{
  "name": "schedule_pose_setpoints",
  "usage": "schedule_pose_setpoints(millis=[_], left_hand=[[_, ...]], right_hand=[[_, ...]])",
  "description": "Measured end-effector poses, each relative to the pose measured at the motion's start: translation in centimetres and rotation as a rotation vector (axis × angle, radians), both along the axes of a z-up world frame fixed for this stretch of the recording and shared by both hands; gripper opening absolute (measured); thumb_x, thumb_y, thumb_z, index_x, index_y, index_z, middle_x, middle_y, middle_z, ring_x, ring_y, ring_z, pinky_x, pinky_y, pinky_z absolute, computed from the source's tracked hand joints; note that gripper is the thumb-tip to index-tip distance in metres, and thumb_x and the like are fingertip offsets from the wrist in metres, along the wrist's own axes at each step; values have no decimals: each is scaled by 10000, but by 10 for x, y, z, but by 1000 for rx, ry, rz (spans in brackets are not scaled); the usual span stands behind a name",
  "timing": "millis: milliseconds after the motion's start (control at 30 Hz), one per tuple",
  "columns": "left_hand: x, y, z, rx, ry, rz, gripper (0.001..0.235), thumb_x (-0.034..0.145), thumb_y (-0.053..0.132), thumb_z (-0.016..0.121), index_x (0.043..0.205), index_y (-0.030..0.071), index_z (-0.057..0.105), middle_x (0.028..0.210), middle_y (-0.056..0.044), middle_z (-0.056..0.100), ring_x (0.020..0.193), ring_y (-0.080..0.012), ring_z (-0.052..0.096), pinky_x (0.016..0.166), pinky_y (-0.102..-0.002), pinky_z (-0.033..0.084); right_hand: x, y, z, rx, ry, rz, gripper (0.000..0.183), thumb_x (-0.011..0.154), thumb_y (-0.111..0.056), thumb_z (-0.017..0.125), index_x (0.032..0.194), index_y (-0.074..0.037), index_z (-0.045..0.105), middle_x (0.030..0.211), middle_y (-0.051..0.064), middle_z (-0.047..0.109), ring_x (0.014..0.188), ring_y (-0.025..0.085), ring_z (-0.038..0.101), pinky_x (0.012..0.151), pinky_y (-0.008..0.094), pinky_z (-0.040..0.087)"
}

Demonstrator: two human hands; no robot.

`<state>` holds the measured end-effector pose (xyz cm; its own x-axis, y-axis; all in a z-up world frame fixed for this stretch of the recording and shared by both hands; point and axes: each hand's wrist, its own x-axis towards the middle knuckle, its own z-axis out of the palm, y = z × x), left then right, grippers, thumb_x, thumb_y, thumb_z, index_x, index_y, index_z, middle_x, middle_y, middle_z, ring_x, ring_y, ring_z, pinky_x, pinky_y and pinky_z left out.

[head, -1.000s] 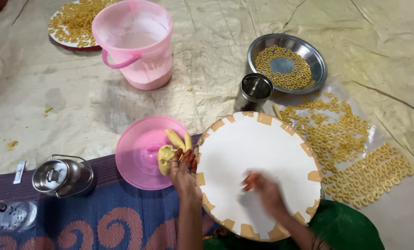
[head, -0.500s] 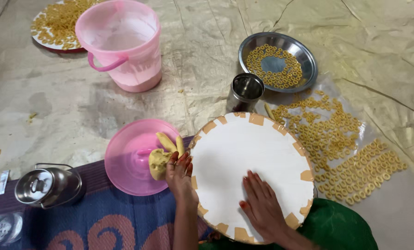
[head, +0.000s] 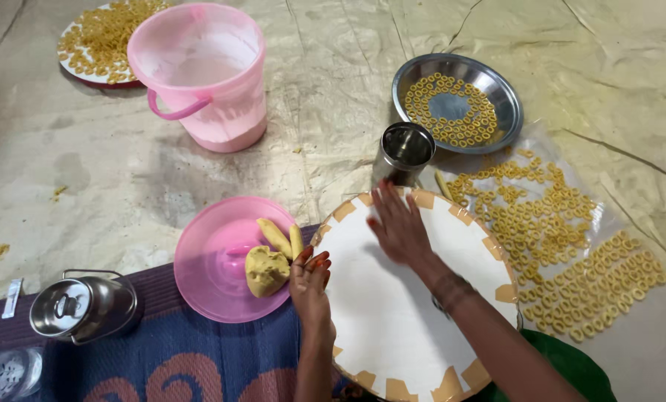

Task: The person rolls small pieces of dough into thin strips on a flat board, then joins the ends to form small rings. The rings are placed on a nearby plastic sheet and in a metal bowl.

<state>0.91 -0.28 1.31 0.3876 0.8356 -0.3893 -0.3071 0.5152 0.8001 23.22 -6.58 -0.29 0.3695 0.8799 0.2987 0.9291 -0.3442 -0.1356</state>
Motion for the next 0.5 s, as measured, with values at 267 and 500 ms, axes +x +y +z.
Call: schedule_pose_setpoints(millis=[267, 500], left_hand=[[3, -11, 3, 15, 1, -45, 469, 921, 107, 620, 1375, 50, 517, 1225, -115, 693, 1099, -180, 636, 983, -336, 473], [2, -7, -1, -11, 19, -26, 476, 927, 120, 607, 1388, 61, 506, 1236, -116, 694, 1106, -183, 644, 982, -327, 478]], right_hand=[[-120, -150, 22, -114, -54, 140, 767, 1006, -489, 399, 1556, 23, 249, 1647, 217, 207, 1515, 341, 201, 1177, 505, 167], [-126, -155, 14, -111, -45, 107, 745, 1009, -464, 424, 1550, 24, 273, 1639, 214, 239, 1519, 335, 213, 1179, 520, 155]])
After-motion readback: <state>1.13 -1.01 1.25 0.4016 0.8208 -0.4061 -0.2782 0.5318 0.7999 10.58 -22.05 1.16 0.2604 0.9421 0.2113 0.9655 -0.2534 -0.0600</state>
